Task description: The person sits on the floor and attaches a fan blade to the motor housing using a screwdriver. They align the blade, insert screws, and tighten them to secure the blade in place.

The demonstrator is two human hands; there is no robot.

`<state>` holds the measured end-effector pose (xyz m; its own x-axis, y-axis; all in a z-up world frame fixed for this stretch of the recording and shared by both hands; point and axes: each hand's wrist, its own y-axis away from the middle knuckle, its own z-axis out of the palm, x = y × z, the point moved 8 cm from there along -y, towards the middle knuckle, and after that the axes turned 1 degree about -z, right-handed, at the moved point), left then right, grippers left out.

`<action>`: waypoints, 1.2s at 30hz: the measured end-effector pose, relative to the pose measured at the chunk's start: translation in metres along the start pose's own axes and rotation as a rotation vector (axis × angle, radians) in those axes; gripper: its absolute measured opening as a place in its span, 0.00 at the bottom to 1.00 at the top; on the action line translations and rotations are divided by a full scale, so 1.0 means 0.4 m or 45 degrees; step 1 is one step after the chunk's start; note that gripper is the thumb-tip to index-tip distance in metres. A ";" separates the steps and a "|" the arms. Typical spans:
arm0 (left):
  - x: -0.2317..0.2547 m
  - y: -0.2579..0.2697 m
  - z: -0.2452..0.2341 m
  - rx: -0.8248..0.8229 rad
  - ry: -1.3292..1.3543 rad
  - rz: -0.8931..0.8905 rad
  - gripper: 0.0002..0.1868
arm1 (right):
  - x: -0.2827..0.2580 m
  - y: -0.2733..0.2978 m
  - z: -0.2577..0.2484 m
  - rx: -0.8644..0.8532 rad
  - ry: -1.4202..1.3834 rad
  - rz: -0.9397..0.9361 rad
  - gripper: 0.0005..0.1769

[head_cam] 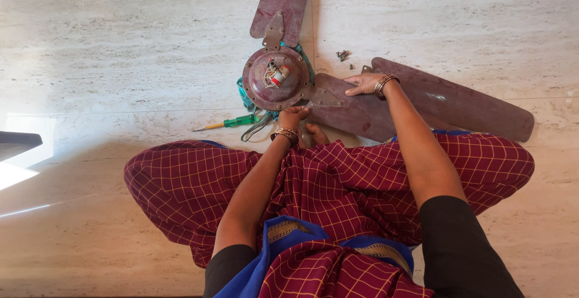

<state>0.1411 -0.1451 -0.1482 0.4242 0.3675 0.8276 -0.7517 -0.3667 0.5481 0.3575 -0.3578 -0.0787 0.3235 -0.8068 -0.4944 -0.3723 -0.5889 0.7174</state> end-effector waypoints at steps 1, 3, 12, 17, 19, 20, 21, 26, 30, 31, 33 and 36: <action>-0.005 -0.001 -0.001 -0.002 0.015 -0.015 0.23 | -0.005 0.003 -0.002 0.004 0.011 0.002 0.49; -0.009 -0.007 0.000 -0.005 0.045 -0.041 0.21 | -0.017 0.006 -0.008 0.000 0.042 -0.005 0.49; 0.009 0.005 0.014 0.068 0.260 -0.051 0.14 | -0.027 0.000 -0.012 -0.023 -0.021 -0.066 0.47; 0.001 0.025 0.020 0.106 0.429 -0.089 0.12 | -0.026 -0.005 0.009 0.012 -0.043 -0.126 0.48; 0.027 0.031 0.022 0.114 0.428 -0.042 0.12 | -0.035 -0.005 0.003 0.056 -0.032 -0.150 0.49; 0.035 0.039 0.022 0.108 0.406 -0.033 0.12 | -0.029 0.000 0.000 0.069 -0.015 -0.132 0.49; 0.048 0.043 0.023 0.102 0.383 -0.023 0.12 | -0.029 -0.004 -0.001 0.082 0.002 -0.114 0.48; 0.056 0.073 0.011 0.122 0.252 -0.164 0.12 | -0.013 -0.008 0.008 0.166 -0.105 -0.144 0.49; 0.086 0.072 0.005 0.123 0.056 -0.050 0.12 | -0.015 -0.006 0.002 0.250 -0.142 -0.189 0.47; 0.088 0.071 0.005 0.106 0.032 -0.026 0.13 | -0.012 -0.002 0.003 0.274 -0.131 -0.175 0.47; 0.092 0.063 0.007 0.076 -0.012 0.018 0.13 | -0.008 0.006 0.000 0.304 -0.121 -0.172 0.46; 0.058 0.056 -0.010 0.119 -0.052 -0.106 0.13 | -0.012 0.010 0.006 0.320 -0.118 -0.168 0.45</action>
<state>0.1322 -0.1414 -0.1173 0.5049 0.3655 0.7820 -0.6634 -0.4152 0.6225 0.3523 -0.3563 -0.0746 0.3069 -0.7165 -0.6265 -0.5398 -0.6732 0.5055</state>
